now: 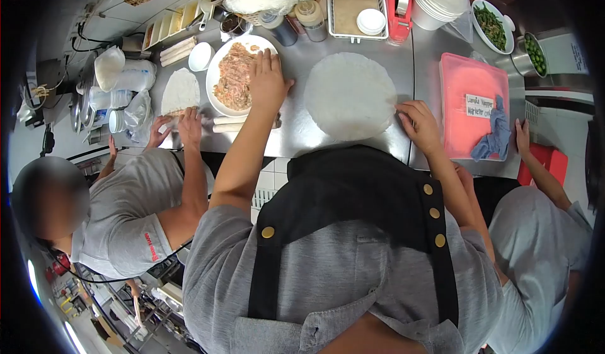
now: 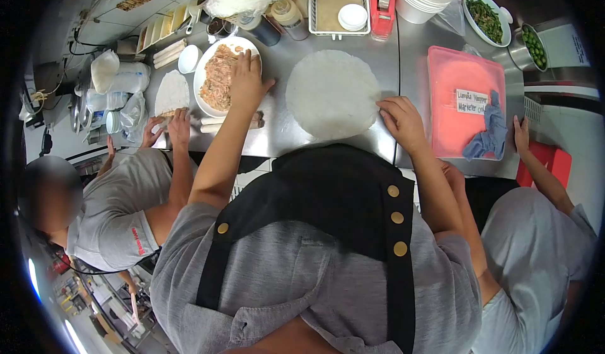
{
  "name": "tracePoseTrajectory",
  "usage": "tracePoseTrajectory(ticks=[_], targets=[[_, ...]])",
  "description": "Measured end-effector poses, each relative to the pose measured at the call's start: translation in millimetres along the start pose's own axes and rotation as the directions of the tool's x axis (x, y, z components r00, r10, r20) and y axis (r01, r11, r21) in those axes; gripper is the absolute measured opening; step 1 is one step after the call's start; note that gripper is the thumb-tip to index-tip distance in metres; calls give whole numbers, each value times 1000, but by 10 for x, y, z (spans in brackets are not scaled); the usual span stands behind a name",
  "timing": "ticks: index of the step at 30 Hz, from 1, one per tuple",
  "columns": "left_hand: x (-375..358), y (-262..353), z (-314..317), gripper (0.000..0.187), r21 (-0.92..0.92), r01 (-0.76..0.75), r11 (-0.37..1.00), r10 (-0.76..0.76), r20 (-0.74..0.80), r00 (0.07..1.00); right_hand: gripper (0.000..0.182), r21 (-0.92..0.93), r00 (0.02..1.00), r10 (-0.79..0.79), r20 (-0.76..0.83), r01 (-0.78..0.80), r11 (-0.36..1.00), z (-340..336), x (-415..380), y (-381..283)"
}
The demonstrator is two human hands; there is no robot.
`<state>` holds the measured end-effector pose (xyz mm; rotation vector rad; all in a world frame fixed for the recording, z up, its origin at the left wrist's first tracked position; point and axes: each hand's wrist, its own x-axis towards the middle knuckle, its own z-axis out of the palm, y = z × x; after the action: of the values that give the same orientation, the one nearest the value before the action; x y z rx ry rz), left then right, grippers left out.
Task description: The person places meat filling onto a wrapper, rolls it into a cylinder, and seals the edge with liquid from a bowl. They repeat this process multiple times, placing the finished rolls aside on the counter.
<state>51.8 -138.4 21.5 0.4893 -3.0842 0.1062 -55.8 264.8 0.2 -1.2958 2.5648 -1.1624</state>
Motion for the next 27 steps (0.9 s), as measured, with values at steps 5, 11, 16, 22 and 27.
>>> tracePoseTrajectory(ticks=[5,11,16,22,27], targets=[[-132,-461,-95,112,-35,200,979,-200,5,980,24,-13,999,52,14,-52,999,-60,-21,-5],[-240,-558,26,78,-160,101,982,-111,-57,992,25,23,996,45,80,-47,999,41,43,-7],[-191,-488,160,49,-71,7,997,-13,-84,996,23,63,996,79,36,-81,995,43,87,-83],[1,-404,-325,66,-94,75,993,-61,141,988,21,53,989,148,18,-149,987,-35,-82,-77],[239,-756,-196,104,-352,-29,936,137,285,949,19,35,986,167,-2,-166,985,-39,-220,-44]])
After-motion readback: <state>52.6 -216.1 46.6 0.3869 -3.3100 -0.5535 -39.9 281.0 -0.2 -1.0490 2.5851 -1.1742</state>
